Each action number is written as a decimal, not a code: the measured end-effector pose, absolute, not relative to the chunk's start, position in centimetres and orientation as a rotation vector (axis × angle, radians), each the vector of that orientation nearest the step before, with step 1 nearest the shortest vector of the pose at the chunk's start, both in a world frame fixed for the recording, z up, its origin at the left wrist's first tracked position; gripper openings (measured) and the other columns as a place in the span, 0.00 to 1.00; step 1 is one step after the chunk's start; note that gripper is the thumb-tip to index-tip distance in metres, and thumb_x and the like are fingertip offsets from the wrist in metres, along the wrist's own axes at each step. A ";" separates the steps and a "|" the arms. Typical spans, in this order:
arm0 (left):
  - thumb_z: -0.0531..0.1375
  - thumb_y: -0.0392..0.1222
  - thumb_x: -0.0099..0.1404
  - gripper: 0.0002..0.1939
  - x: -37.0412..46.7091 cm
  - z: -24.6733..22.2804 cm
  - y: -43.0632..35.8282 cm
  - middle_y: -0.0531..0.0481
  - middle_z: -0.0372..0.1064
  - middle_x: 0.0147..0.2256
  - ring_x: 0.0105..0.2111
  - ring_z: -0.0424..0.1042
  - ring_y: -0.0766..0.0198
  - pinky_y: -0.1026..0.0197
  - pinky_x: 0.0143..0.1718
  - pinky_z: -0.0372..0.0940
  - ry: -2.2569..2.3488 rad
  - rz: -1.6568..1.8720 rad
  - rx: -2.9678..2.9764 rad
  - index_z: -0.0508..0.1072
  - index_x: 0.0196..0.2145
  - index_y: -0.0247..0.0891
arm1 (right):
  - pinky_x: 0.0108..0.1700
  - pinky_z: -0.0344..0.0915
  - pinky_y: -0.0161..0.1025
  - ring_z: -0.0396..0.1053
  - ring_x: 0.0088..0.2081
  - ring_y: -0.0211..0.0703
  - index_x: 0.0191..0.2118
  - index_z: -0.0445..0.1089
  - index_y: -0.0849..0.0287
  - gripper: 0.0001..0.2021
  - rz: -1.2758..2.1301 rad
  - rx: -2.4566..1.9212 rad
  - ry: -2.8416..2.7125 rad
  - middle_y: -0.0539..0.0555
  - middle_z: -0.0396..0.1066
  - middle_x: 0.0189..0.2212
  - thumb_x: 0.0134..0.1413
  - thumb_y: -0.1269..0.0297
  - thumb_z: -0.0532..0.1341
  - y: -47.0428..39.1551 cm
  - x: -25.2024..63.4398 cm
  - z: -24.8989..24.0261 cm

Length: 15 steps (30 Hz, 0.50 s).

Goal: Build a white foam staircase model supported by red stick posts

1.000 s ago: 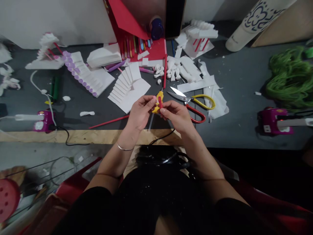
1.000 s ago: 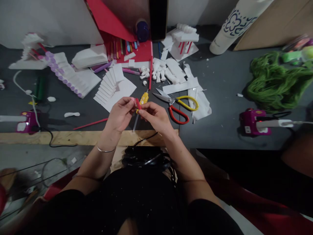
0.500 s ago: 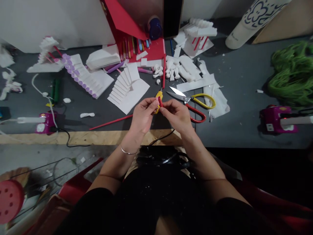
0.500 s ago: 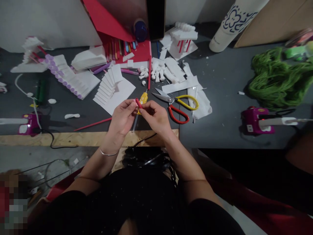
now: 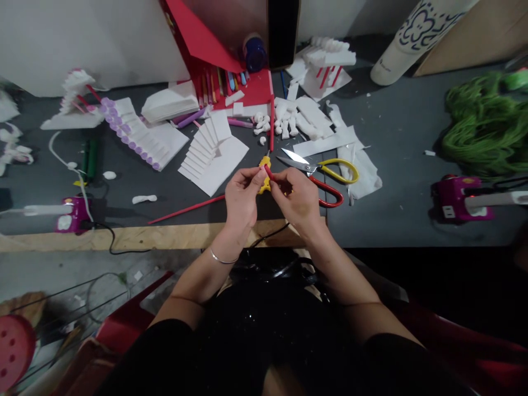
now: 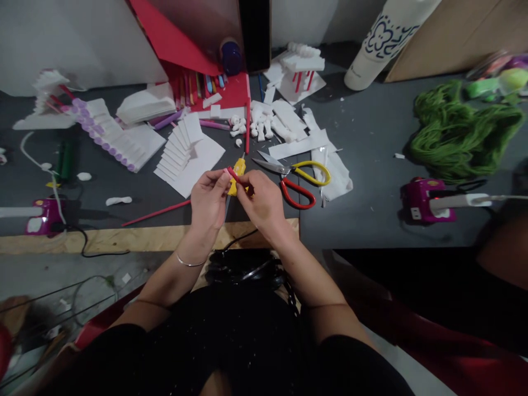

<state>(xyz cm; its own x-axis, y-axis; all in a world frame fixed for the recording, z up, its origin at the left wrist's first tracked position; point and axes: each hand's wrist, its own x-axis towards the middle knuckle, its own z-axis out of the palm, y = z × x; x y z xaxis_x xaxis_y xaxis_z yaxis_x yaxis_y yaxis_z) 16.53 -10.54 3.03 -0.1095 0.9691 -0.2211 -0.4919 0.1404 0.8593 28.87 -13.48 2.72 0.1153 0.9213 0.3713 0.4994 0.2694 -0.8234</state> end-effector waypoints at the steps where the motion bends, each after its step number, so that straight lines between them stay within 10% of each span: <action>1: 0.80 0.37 0.53 0.13 16.7 3.0 -10.6 0.56 0.75 0.26 0.26 0.69 0.74 0.66 0.36 0.69 1.042 1.394 0.620 0.79 0.27 0.39 | 0.35 0.65 0.37 0.68 0.31 0.38 0.35 0.69 0.54 0.05 0.494 -1.378 -1.542 0.49 0.73 0.30 0.65 0.66 0.60 -13.5 28.8 2.6; 10: 0.80 0.41 0.50 0.13 17.2 3.6 -11.5 0.56 0.77 0.26 0.27 0.71 0.73 0.66 0.36 0.70 1.076 1.513 0.619 0.80 0.27 0.40 | 0.38 0.68 0.40 0.72 0.33 0.40 0.35 0.73 0.55 0.04 0.766 -1.440 -1.322 0.52 0.77 0.33 0.61 0.62 0.65 -12.9 28.7 2.3; 15: 0.80 0.38 0.52 0.15 15.9 3.8 -10.4 0.59 0.72 0.23 0.24 0.68 0.74 0.66 0.34 0.68 1.071 1.405 0.549 0.77 0.26 0.38 | 0.31 0.69 0.38 0.69 0.27 0.37 0.35 0.74 0.55 0.22 1.333 -1.164 -0.986 0.48 0.75 0.27 0.46 0.44 0.77 -12.7 29.1 2.9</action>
